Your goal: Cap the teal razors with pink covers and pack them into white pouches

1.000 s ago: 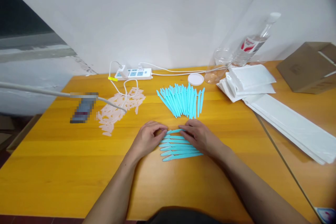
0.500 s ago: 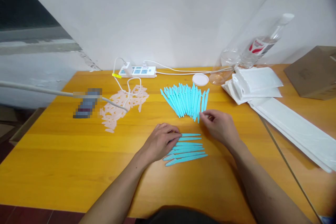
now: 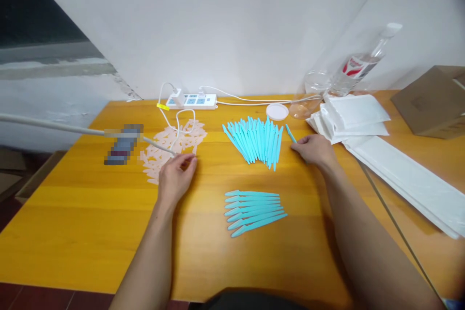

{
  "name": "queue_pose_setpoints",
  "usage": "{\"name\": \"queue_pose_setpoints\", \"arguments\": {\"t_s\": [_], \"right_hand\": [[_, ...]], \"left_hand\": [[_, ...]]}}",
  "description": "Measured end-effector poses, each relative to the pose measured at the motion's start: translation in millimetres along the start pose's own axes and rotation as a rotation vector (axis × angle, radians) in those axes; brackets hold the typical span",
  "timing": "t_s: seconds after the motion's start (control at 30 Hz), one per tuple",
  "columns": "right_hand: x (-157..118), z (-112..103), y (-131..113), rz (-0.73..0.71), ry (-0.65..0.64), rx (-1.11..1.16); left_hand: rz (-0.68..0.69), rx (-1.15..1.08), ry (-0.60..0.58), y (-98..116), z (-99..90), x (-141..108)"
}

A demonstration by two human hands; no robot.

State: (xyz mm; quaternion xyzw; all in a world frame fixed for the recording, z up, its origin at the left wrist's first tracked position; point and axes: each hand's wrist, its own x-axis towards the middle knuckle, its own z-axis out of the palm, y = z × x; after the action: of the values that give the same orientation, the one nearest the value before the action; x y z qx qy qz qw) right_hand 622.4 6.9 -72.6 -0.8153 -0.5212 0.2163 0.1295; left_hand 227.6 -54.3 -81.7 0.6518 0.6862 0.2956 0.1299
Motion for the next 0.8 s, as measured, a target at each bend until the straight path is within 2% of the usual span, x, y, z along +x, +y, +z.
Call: {"name": "queue_pose_setpoints", "arguments": {"t_s": [0.1,0.2,0.3,0.4,0.57,0.7,0.8], "right_hand": [[-17,-6,5,-0.118,0.142,0.069],[-45,-3,1,-0.335,0.234,0.228],[-75,11,-8,-0.589,0.120,0.293],[-95,29,-13,-0.743,0.001,0.313],[-104,47,-9,-0.811,-0.137,0.333],[-102,50,-6,-0.810,-0.163,0.326],[-102,52,-6,-0.818,-0.163,0.325]], "left_hand": [[-0.098,0.168,0.047,-13,0.8,8],[-0.109,0.271,0.057,-9,9.8,12],[-0.088,0.336,0.041,0,15.3,13],[-0.017,0.366,0.007,7,14.2,10],[0.111,0.395,-0.057,18,13.8,7],[0.125,0.422,-0.135,27,16.4,6],[0.172,0.334,-0.209,29,15.0,3]]}}
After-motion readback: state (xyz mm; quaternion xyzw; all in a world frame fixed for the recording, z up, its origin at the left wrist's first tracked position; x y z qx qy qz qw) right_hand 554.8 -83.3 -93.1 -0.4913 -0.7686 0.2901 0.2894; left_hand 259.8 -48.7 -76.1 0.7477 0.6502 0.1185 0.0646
